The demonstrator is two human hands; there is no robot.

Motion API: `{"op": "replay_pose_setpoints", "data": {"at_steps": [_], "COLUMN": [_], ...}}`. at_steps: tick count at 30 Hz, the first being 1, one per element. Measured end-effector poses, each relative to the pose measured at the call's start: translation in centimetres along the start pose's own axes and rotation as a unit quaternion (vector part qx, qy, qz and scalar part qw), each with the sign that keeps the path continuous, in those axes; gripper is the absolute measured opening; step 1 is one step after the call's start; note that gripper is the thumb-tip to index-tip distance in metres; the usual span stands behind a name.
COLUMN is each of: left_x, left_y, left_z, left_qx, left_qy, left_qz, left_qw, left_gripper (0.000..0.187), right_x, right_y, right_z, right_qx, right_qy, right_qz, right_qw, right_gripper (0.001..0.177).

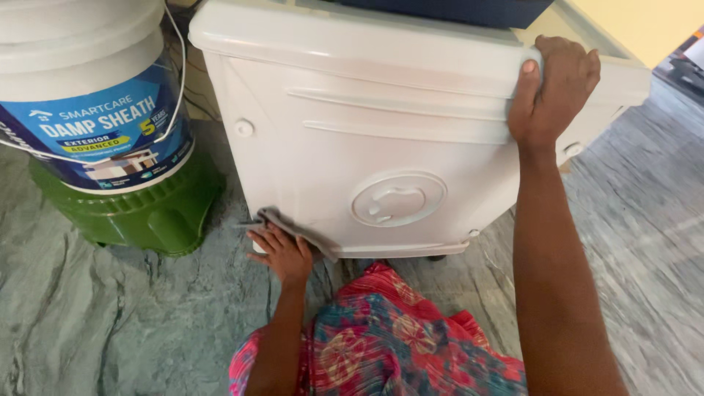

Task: The person wipes the exterior of a white chest freezer with a grey cloth. They clean the top surface, the front panel, and the lower edges, moving the cloth back and forth across the appliance's surface.

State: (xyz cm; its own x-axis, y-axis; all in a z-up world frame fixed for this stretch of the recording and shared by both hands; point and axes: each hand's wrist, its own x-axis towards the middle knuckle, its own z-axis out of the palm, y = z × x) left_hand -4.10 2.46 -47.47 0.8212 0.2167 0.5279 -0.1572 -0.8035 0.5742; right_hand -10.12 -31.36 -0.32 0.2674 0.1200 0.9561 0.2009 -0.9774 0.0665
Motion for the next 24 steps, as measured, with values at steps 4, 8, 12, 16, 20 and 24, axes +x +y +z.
{"op": "replay_pose_setpoints", "data": {"at_steps": [4,8,12,16,20,24], "left_x": [-1.1,0.6,3.9,5.7,6.5,6.5], "left_y": [-0.4,3.6,11.4,18.0,23.1,24.4], "left_z": [2.2,-0.9,-4.2,-5.1,-7.1,-10.2], "left_qx": [-0.101,-0.021,0.055,-0.115,-0.097,-0.115], "left_qy": [0.038,-0.136,-0.325,0.014,0.054,-0.056], "left_qz": [-0.021,-0.032,0.04,0.29,0.407,0.424], "left_qw": [0.994,0.99,0.943,0.95,0.907,0.896], "left_gripper": [0.086,0.077,0.052,0.04,0.051,0.063], "right_x": [-0.1,-0.4,-0.4,-0.7,-1.9,-7.7], "right_y": [0.2,0.0,0.2,0.1,-0.8,-4.0], "right_z": [0.2,0.3,0.8,0.7,0.8,0.2], "right_qx": [-0.015,-0.025,-0.033,-0.041,-0.071,-0.008], "right_qy": [0.0,0.01,0.016,-0.005,-0.016,-0.01], "right_qz": [0.001,-0.004,0.011,0.043,0.051,0.08], "right_qw": [1.0,1.0,0.999,0.998,0.996,0.997], "right_gripper": [0.037,0.033,0.03,0.031,0.04,0.055]}}
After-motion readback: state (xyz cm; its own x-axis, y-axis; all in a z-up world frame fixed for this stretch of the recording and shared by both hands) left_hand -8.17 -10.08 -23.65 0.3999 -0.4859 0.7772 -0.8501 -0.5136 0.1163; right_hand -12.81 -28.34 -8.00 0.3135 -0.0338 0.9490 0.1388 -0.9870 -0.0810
